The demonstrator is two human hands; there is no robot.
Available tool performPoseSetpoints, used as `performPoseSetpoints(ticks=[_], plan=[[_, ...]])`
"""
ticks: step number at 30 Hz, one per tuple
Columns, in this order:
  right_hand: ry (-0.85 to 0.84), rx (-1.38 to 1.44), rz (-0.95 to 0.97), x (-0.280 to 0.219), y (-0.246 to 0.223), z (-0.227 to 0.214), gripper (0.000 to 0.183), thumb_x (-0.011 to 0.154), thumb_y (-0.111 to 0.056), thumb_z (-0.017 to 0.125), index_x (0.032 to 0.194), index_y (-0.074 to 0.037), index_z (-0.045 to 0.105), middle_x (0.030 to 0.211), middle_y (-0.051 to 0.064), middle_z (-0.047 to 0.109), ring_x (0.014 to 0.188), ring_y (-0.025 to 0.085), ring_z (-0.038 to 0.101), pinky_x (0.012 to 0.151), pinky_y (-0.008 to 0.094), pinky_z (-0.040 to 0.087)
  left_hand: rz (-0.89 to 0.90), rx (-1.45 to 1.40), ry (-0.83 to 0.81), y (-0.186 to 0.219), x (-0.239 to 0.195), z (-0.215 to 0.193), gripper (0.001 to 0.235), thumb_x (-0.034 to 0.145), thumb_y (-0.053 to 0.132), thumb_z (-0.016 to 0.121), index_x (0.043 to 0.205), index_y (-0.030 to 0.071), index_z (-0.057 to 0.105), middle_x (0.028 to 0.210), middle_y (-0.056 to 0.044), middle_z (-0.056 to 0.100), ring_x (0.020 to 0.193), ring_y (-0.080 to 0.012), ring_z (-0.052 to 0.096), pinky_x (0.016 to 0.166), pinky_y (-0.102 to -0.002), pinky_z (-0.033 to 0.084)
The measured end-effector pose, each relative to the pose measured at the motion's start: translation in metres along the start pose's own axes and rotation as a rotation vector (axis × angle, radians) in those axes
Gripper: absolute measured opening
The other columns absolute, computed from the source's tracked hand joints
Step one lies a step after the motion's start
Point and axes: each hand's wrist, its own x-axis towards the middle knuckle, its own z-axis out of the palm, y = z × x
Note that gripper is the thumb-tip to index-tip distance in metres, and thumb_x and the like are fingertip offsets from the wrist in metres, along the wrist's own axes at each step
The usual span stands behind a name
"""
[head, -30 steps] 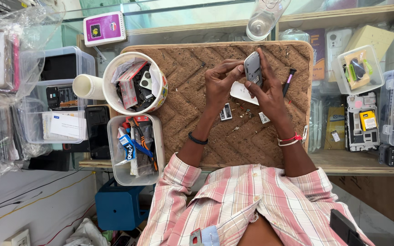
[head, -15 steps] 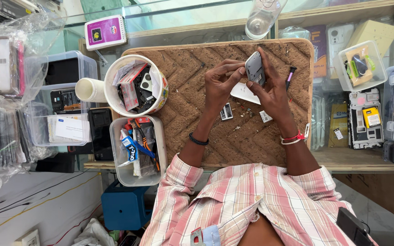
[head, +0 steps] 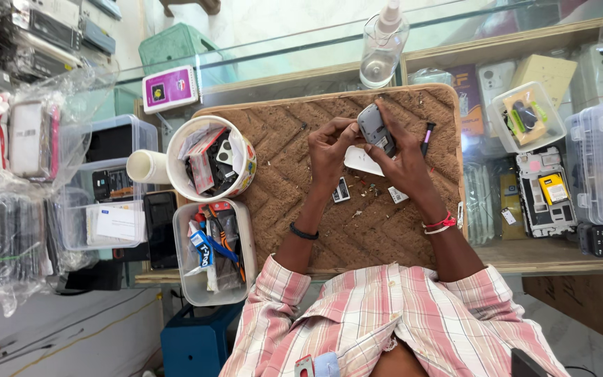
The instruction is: The person disassembles a smartphone, removes the battery, and reassembles the back cover. They then handle a feature phone, remove its back cover and battery, and use a screwdriver to adjust internal components before reassembling it.
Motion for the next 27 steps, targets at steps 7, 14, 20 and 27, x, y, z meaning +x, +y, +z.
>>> performPoseSetpoints(ticks=[7, 14, 20, 27], plan=[[0.09, -0.121, 0.012, 0.0, 0.004, -0.003, 0.076, 0.089, -0.009, 0.077, 0.158, -0.009, 0.045, 0.145, 0.022, 0.059, 0.126, 0.03, 0.063, 0.102, 0.039, 0.056, 0.019, 0.054, -0.072, 0.001, 0.006, -0.005, 0.015, 0.1, 0.007, 0.068, 0.111, -0.002, 0.072, 0.101, -0.013, 0.074, 0.089, -0.0175, 0.074, 0.079, -0.032, 0.066], [0.213, 0.135, 0.268, 0.001, 0.006, -0.009, 0.056, 0.095, -0.021, 0.073, 0.145, -0.007, 0.053, 0.119, 0.016, 0.068, 0.097, 0.019, 0.064, 0.081, 0.03, 0.055, 0.128, -0.051, -0.144, -0.002, 0.007, -0.016, 0.016, 0.101, 0.003, 0.056, 0.103, 0.0, 0.072, 0.101, -0.013, 0.074, 0.089, -0.0176, 0.073, 0.079, -0.034, 0.069], [0.175, -0.109, 0.35, 0.003, 0.009, 0.0, 0.058, 0.091, -0.028, 0.075, 0.142, -0.01, 0.056, 0.124, 0.012, 0.053, 0.101, 0.021, 0.065, 0.079, 0.033, 0.062, 0.117, 0.315, -0.145, -0.002, 0.008, -0.011, 0.026, 0.105, 0.025, 0.061, 0.118, 0.004, 0.068, 0.118, -0.015, 0.071, 0.101, -0.0209, 0.072, 0.086, -0.038, 0.068], [0.169, -0.4, -0.106, -0.001, -0.01, 0.016, 0.06, 0.086, -0.015, 0.083, 0.139, -0.004, 0.058, 0.119, 0.012, 0.059, 0.109, 0.022, 0.062, 0.091, 0.035, 0.058, -0.164, -0.141, -0.113, -0.004, -0.001, 0.018, 0.052, 0.108, 0.048, 0.042, 0.141, 0.008, 0.046, 0.13, -0.015, 0.062, 0.112, -0.0219, 0.069, 0.093, -0.039, 0.063]])
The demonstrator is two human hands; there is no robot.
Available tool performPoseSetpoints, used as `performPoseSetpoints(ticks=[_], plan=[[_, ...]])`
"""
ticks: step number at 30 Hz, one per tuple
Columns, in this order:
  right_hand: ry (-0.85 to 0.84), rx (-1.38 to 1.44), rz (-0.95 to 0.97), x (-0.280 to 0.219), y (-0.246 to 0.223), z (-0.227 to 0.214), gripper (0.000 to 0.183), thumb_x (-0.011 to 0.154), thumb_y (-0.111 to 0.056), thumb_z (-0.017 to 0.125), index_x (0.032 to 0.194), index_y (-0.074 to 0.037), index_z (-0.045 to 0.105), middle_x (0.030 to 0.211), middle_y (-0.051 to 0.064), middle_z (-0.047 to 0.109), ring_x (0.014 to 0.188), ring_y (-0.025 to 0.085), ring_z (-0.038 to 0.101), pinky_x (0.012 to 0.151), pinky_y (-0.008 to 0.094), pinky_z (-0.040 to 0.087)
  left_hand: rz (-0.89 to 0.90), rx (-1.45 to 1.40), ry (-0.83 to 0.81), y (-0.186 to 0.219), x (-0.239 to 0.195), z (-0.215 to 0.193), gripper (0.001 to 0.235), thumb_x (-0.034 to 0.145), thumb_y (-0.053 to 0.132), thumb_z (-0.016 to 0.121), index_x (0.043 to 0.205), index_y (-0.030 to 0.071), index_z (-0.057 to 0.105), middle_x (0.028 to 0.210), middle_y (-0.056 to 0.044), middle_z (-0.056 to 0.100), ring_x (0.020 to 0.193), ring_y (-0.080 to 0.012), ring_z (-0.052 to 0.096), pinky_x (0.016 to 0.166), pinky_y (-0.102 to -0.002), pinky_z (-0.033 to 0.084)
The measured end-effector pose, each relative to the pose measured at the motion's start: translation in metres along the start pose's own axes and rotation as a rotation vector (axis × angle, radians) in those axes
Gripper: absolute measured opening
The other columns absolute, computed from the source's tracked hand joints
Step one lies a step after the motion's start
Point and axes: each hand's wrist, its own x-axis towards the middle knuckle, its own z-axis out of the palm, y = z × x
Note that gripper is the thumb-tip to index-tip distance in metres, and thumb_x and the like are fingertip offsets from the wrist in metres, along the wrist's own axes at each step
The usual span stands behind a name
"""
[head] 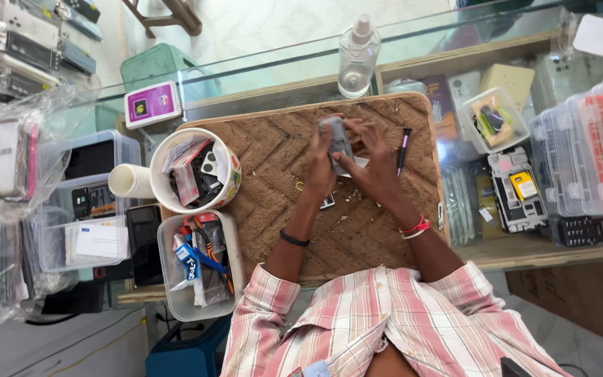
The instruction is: The person disassembles a smartphone, removes the battery, and reassembles the back cover. They then handle a feature phone, remove its back cover and battery, and use a screwdriver to adjust internal components before reassembling it.
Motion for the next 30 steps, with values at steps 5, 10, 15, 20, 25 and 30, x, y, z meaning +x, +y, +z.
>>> performPoseSetpoints(ticks=[5, 10, 15, 20, 25, 30], plan=[[0.136, 0.471, 0.188, 0.0, 0.006, -0.022, 0.019, 0.1, -0.003, 0.076, 0.117, -0.003, 0.068, 0.113, 0.008, 0.068, 0.103, 0.014, 0.067, 0.089, 0.03, 0.058, 0.152, 0.15, -0.024, 0.016, -0.003, -0.008, 0.042, 0.111, 0.04, 0.054, 0.137, 0.008, 0.049, 0.105, -0.011, 0.067, 0.086, -0.0164, 0.07, 0.074, -0.032, 0.064], [-0.075, 0.857, 0.251, -0.005, 0.013, -0.031, 0.016, 0.096, 0.003, 0.078, 0.107, -0.001, 0.067, 0.11, 0.006, 0.068, 0.1, 0.012, 0.069, 0.089, 0.028, 0.06, 0.287, 0.42, 0.067, 0.014, -0.012, 0.002, 0.05, 0.094, 0.021, 0.082, 0.134, 0.01, 0.053, 0.102, -0.005, 0.069, 0.088, -0.0114, 0.07, 0.073, -0.026, 0.062], [-0.06, 0.868, 0.22, -0.004, 0.013, -0.028, 0.016, 0.093, 0.004, 0.08, 0.102, 0.0, 0.067, 0.111, 0.003, 0.06, 0.1, 0.009, 0.067, 0.089, 0.026, 0.06, 0.406, 0.531, 0.101, 0.019, -0.011, 0.004, 0.06, 0.085, 0.02, 0.09, 0.133, 0.012, 0.054, 0.101, -0.003, 0.07, 0.086, -0.0085, 0.068, 0.071, -0.024, 0.06], [-0.06, 0.796, 0.21, -0.005, 0.018, -0.027, 0.016, 0.092, 0.004, 0.082, 0.098, 0.0, 0.068, 0.111, 0.003, 0.06, 0.1, 0.008, 0.066, 0.088, 0.025, 0.061, 0.493, 0.673, 0.129, 0.018, -0.013, 0.0, 0.063, 0.082, 0.024, 0.092, 0.132, 0.013, 0.055, 0.1, -0.002, 0.071, 0.08, -0.0068, 0.066, 0.066, -0.022, 0.058], [-0.054, 0.723, 0.22, -0.004, 0.02, -0.026, 0.014, 0.091, 0.004, 0.082, 0.098, 0.0, 0.071, 0.11, 0.004, 0.064, 0.098, 0.008, 0.068, 0.087, 0.024, 0.061, 0.583, 0.779, 0.142, 0.017, -0.013, -0.006, 0.066, 0.081, 0.027, 0.092, 0.134, 0.015, 0.054, 0.102, -0.002, 0.073, 0.082, -0.0075, 0.071, 0.068, -0.023, 0.062], [-0.067, 0.632, 0.216, -0.004, 0.019, -0.027, 0.014, 0.091, 0.003, 0.083, 0.098, 0.0, 0.072, 0.108, 0.004, 0.065, 0.097, 0.009, 0.068, 0.085, 0.024, 0.061, 0.684, 0.944, 0.145, 0.014, -0.011, -0.014, 0.066, 0.082, 0.031, 0.092, 0.133, 0.016, 0.054, 0.102, -0.001, 0.072, 0.083, -0.0092, 0.072, 0.07, -0.024, 0.063]])
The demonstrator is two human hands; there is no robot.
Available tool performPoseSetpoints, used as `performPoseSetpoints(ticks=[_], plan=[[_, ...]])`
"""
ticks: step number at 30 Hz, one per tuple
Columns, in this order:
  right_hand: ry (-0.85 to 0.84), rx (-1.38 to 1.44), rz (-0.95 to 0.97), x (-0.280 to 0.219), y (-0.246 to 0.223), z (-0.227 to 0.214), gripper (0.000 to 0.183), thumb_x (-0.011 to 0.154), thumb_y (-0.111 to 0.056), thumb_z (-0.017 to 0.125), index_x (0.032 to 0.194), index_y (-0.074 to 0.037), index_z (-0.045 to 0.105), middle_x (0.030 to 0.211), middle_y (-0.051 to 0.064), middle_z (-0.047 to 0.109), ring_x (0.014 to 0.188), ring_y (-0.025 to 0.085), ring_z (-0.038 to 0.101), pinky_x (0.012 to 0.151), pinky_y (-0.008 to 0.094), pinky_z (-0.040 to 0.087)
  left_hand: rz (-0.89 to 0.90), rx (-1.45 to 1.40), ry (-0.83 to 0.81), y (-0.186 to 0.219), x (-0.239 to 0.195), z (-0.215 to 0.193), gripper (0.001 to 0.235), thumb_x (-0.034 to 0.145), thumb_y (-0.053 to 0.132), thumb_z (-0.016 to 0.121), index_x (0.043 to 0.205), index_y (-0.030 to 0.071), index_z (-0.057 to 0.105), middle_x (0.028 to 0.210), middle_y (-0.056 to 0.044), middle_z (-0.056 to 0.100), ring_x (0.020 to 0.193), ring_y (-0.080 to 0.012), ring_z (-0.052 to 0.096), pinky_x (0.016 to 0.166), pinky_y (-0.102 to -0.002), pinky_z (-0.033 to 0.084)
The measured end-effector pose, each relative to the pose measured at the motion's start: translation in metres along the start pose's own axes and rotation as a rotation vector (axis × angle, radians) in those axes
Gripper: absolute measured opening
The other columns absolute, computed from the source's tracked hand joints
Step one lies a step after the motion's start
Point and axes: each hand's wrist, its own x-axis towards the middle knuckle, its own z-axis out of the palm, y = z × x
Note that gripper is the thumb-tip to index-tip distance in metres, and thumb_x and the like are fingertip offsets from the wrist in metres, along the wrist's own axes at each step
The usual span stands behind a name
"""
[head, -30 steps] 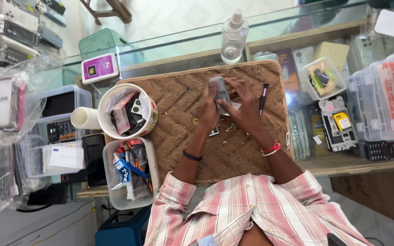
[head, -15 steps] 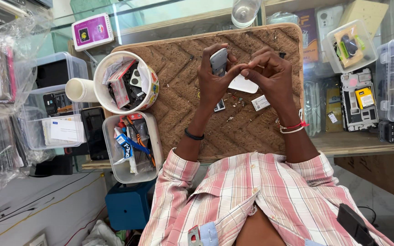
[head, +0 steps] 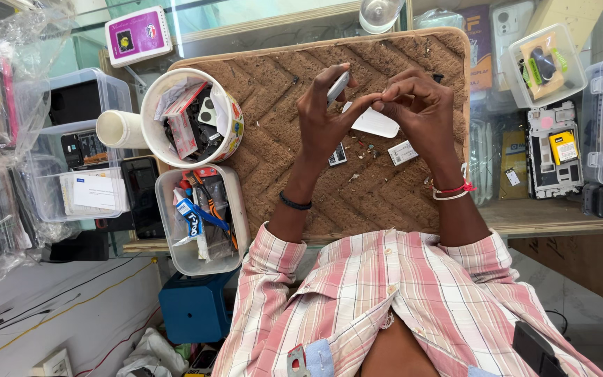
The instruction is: The person disassembles a smartphone, removes the battery, and reassembles the back cover. They then handle a feature phone, remove its back cover and battery, and use a screwdriver to adjust internal components before reassembling it.
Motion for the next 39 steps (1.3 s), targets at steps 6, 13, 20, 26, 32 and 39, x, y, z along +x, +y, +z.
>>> performPoseSetpoints(ticks=[6, 13, 20, 26, 32, 39], plan=[[-0.059, -0.058, -0.047, 0.002, -0.003, -0.001, 0.016, 0.092, 0.002, 0.082, 0.095, -0.002, 0.067, 0.108, 0.002, 0.063, 0.099, 0.008, 0.065, 0.085, 0.025, 0.063, -0.141, -0.137, -0.074, -0.006, 0.0, 0.003, 0.068, 0.079, 0.037, 0.091, 0.132, 0.019, 0.052, 0.098, 0.001, 0.073, 0.075, -0.0063, 0.071, 0.061, -0.021, 0.064], [-0.107, -0.028, -0.038, -0.001, -0.002, -0.003, 0.02, 0.098, 0.002, 0.076, 0.095, -0.003, 0.057, 0.106, 0.003, 0.059, 0.095, 0.009, 0.068, 0.078, 0.025, 0.062, -0.27, -0.351, -0.128, -0.006, 0.001, 0.009, 0.068, 0.079, 0.034, 0.093, 0.131, 0.018, 0.053, 0.097, 0.001, 0.073, 0.075, -0.0062, 0.071, 0.061, -0.021, 0.064], [-0.083, 0.106, 0.015, -0.003, 0.009, -0.001, 0.019, 0.1, -0.004, 0.075, 0.097, -0.004, 0.057, 0.107, 0.004, 0.06, 0.092, 0.009, 0.069, 0.077, 0.022, 0.06, -0.266, -0.336, -0.101, -0.005, 0.002, 0.007, 0.066, 0.08, 0.033, 0.092, 0.13, 0.017, 0.053, 0.1, 0.0, 0.073, 0.074, -0.006, 0.07, 0.06, -0.02, 0.062], [-0.047, 0.213, 0.071, -0.003, 0.016, -0.002, 0.019, 0.097, -0.006, 0.081, 0.1, -0.003, 0.063, 0.095, 0.004, 0.061, 0.086, 0.009, 0.066, 0.078, 0.024, 0.06, -0.289, -0.376, -0.079, -0.001, 0.004, 0.007, 0.065, 0.08, 0.031, 0.092, 0.13, 0.016, 0.053, 0.101, -0.002, 0.073, 0.076, -0.0077, 0.07, 0.061, -0.022, 0.062], [-0.051, 0.194, 0.019, -0.002, 0.007, -0.003, 0.014, 0.1, -0.007, 0.076, 0.1, -0.003, 0.063, 0.103, 0.003, 0.062, 0.089, 0.012, 0.069, 0.08, 0.026, 0.061, -0.437, -0.529, -0.06, -0.001, 0.009, 0.003, 0.055, 0.087, 0.025, 0.087, 0.13, 0.013, 0.055, 0.1, -0.004, 0.073, 0.084, -0.0119, 0.074, 0.066, -0.027, 0.067], [-0.031, 0.16, 0.02, 0.0, 0.002, 0.001, 0.015, 0.102, -0.007, 0.074, 0.1, -0.007, 0.06, 0.099, 0.003, 0.061, 0.086, 0.012, 0.069, 0.073, 0.026, 0.059, -0.445, -0.535, -0.037, 0.0, 0.01, 0.0, 0.051, 0.091, 0.031, 0.083, 0.131, 0.012, 0.055, 0.1, -0.005, 0.07, 0.084, -0.0129, 0.072, 0.062, -0.026, 0.063]])
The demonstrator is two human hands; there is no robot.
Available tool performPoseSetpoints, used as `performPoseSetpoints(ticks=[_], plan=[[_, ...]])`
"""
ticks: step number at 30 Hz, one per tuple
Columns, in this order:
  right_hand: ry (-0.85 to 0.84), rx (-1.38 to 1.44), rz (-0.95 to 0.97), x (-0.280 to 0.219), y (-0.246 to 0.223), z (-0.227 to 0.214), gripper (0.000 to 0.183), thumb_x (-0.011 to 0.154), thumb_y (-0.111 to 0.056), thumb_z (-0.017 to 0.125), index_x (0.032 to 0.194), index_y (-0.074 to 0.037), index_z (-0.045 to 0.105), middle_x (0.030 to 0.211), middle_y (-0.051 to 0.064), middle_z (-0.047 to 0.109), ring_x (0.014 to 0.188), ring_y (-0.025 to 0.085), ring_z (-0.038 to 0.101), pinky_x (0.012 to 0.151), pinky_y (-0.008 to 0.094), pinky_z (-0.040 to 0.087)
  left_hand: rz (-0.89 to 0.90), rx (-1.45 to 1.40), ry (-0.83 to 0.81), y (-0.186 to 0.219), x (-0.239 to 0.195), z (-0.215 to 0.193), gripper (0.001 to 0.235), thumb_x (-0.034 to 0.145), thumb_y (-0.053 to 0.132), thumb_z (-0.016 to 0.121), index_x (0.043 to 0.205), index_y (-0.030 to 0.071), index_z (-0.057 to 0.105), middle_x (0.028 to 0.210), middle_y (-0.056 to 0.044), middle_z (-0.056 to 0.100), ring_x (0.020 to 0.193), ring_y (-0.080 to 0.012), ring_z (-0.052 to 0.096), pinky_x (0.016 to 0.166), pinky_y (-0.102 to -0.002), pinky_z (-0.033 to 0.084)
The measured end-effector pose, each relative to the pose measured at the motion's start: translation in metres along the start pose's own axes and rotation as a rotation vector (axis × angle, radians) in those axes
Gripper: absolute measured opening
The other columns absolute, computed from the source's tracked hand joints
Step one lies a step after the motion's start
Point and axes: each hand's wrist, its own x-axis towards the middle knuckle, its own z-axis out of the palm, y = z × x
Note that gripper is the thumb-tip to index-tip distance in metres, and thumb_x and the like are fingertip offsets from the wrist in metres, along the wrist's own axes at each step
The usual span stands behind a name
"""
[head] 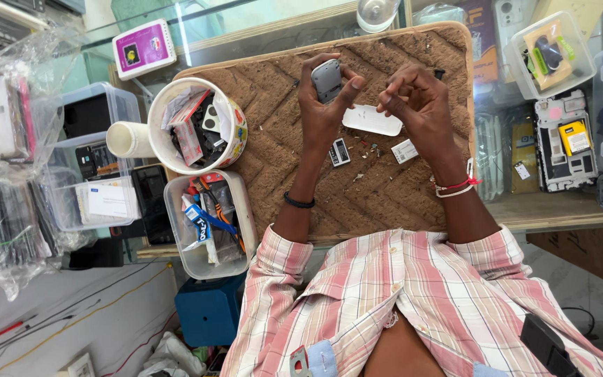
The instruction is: The person disassembles a smartphone, removes the battery, and reassembles the back cover. They then handle a feature phone, remove its back cover and battery, and use a screwdriver to adjust internal components before reassembling it.
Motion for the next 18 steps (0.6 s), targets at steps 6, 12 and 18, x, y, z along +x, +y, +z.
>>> performPoseSetpoints(ticks=[6, 12, 18], plan=[[0.018, 0.018, 0.024, -0.0004, 0.0058, -0.0025, 0.015, 0.101, -0.007, 0.075, 0.099, -0.006, 0.06, 0.099, 0.002, 0.06, 0.087, 0.011, 0.068, 0.073, 0.026, 0.058, -0.021, -0.042, -0.003, 0.0, 0.001, -0.0009, 0.045, 0.095, 0.028, 0.079, 0.13, 0.01, 0.055, 0.1, -0.005, 0.069, 0.079, -0.0123, 0.069, 0.062, -0.027, 0.062], [0.009, 0.139, -0.043, 0.0006, 0.0066, 0.0006, 0.018, 0.097, -0.004, 0.079, 0.097, -0.006, 0.061, 0.1, 0.0, 0.055, 0.09, 0.008, 0.064, 0.083, 0.027, 0.06, -0.03, -0.067, -0.002, 0.0028, 0.0013, 0.0, 0.043, 0.097, 0.025, 0.077, 0.13, 0.009, 0.054, 0.101, -0.006, 0.068, 0.077, -0.0113, 0.067, 0.062, -0.027, 0.06], [-0.05, 0.265, 0.017, -0.0015, -0.0005, 0.0001, 0.027, 0.093, -0.023, 0.079, 0.08, -0.009, 0.059, 0.096, -0.002, 0.051, 0.086, 0.008, 0.064, 0.078, 0.022, 0.057, -0.049, -0.103, -0.004, 0.0057, 0.0003, 0.0004, 0.04, 0.099, 0.022, 0.075, 0.13, 0.007, 0.054, 0.1, -0.006, 0.067, 0.074, -0.0105, 0.065, 0.063, -0.026, 0.059]])
